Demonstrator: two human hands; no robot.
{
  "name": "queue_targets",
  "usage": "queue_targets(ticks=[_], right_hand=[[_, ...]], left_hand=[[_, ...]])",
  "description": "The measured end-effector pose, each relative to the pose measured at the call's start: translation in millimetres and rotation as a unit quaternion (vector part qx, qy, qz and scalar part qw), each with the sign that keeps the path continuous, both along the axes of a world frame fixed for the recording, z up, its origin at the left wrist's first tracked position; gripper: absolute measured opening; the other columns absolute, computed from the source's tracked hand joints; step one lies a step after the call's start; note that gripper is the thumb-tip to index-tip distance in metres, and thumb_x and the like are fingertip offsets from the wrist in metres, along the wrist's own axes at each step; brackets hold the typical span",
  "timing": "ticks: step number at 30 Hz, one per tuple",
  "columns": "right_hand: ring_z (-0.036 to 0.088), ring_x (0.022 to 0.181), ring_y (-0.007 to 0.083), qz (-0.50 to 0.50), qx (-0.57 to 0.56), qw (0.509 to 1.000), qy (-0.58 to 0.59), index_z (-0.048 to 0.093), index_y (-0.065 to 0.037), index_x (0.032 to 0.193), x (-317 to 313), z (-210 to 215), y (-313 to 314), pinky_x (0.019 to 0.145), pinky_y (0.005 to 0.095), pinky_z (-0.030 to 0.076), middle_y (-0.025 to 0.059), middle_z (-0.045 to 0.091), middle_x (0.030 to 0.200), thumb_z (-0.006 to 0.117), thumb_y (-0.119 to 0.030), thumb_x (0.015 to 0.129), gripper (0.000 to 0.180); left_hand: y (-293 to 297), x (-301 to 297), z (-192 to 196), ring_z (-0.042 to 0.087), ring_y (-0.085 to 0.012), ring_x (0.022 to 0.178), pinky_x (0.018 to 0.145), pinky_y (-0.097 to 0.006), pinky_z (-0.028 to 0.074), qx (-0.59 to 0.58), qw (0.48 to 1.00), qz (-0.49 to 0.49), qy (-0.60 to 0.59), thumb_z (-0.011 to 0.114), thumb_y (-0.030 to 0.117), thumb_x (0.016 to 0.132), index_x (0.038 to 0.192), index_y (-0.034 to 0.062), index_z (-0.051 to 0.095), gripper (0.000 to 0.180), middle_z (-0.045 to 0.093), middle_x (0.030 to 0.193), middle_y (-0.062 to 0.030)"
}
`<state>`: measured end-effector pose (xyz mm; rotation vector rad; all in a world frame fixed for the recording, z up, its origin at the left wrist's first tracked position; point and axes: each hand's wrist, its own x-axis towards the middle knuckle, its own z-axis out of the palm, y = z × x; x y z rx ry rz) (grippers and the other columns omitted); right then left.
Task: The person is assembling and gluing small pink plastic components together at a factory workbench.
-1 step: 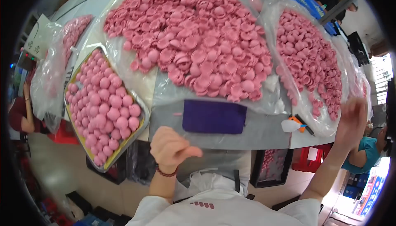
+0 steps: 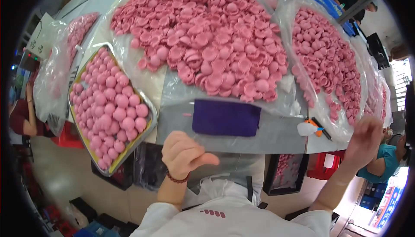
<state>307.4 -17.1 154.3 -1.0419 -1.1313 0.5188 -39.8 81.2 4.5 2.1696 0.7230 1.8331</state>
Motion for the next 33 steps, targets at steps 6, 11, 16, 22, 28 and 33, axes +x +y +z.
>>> queue_targets(ticks=[6, 11, 16, 22, 28, 33], right_hand=[[0.044, 0.055, 0.0122, -0.111, -0.072, 0.985, -0.112, 0.051, 0.002, 0.078, -97.1, -122.6, -34.2, 0.049, 0.0217, 0.033, 0.0076, 0.049, 0.063, 0.048, -0.016, 0.087, 0.020], [0.048, 0.056, 0.0115, -0.037, -0.109, 0.993, -0.020, 0.055, 0.004, 0.081, -136.1, -144.9, -50.4, 0.051, 0.0216, 0.037, 0.0074, 0.054, 0.066, 0.047, -0.010, 0.085, 0.017], [0.050, 0.057, 0.0109, 0.044, -0.127, 0.991, -0.016, 0.057, 0.005, 0.080, -139.9, -153.6, -56.0, 0.052, 0.0212, 0.038, 0.0072, 0.055, 0.068, 0.048, -0.010, 0.085, 0.018], [0.053, 0.055, 0.0135, 0.067, -0.144, 0.986, -0.058, 0.060, 0.002, 0.083, -133.6, -151.3, -48.3, 0.050, 0.0227, 0.041, 0.0077, 0.058, 0.067, 0.054, 0.004, 0.075, 0.010], [0.053, 0.057, 0.0126, 0.049, -0.168, 0.980, -0.095, 0.060, 0.002, 0.080, -134.0, -152.7, -43.7, 0.052, 0.0222, 0.040, 0.0073, 0.058, 0.068, 0.055, 0.001, 0.076, 0.006], [0.053, 0.054, 0.0141, 0.075, -0.163, 0.972, -0.151, 0.060, 0.000, 0.082, -131.7, -150.9, -42.1, 0.048, 0.0224, 0.043, 0.0071, 0.056, 0.066, 0.058, 0.007, 0.072, 0.012]], left_hand=[[-26.0, 27.5, 14.5, 0.050, -0.0166, 0.053, 0.047, -0.026, 0.039, 0.077, 0.996, -0.038, 0.027, 0.071, 0.046, 0.064, 0.070, 0.0084, 0.052, 0.042, 0.055, 0.064, 0.0006], [-35.5, 43.7, 19.4, 0.050, -0.0159, 0.053, 0.047, -0.025, 0.039, 0.085, 0.993, -0.069, 0.031, 0.070, 0.046, 0.064, 0.071, 0.0081, 0.051, 0.043, 0.055, 0.064, 0.0004], [-40.5, 54.8, 19.2, 0.050, -0.0156, 0.052, 0.047, -0.025, 0.039, 0.047, 0.996, -0.077, 0.020, 0.071, 0.046, 0.064, 0.068, 0.0068, 0.052, 0.043, 0.055, 0.061, -0.0001], [-47.5, 61.7, 16.0, 0.049, -0.0150, 0.050, 0.046, -0.025, 0.038, 0.003, 0.994, -0.109, 0.014, 0.073, 0.044, 0.062, 0.065, 0.0062, 0.053, 0.043, 0.055, 0.059, 0.0004], [-45.9, 61.7, 16.8, 0.048, -0.0168, 0.051, 0.045, -0.026, 0.036, -0.041, 0.993, -0.111, 0.006, 0.080, 0.034, 0.053, 0.063, 0.0083, 0.054, 0.038, 0.051, 0.056, 0.0017], [-45.6, 63.0, 16.5, 0.047, -0.0167, 0.050, 0.045, -0.026, 0.036, -0.053, 0.993, -0.109, 0.006, 0.080, 0.033, 0.053, 0.062, 0.0080, 0.054, 0.038, 0.050, 0.055, 0.0014]])
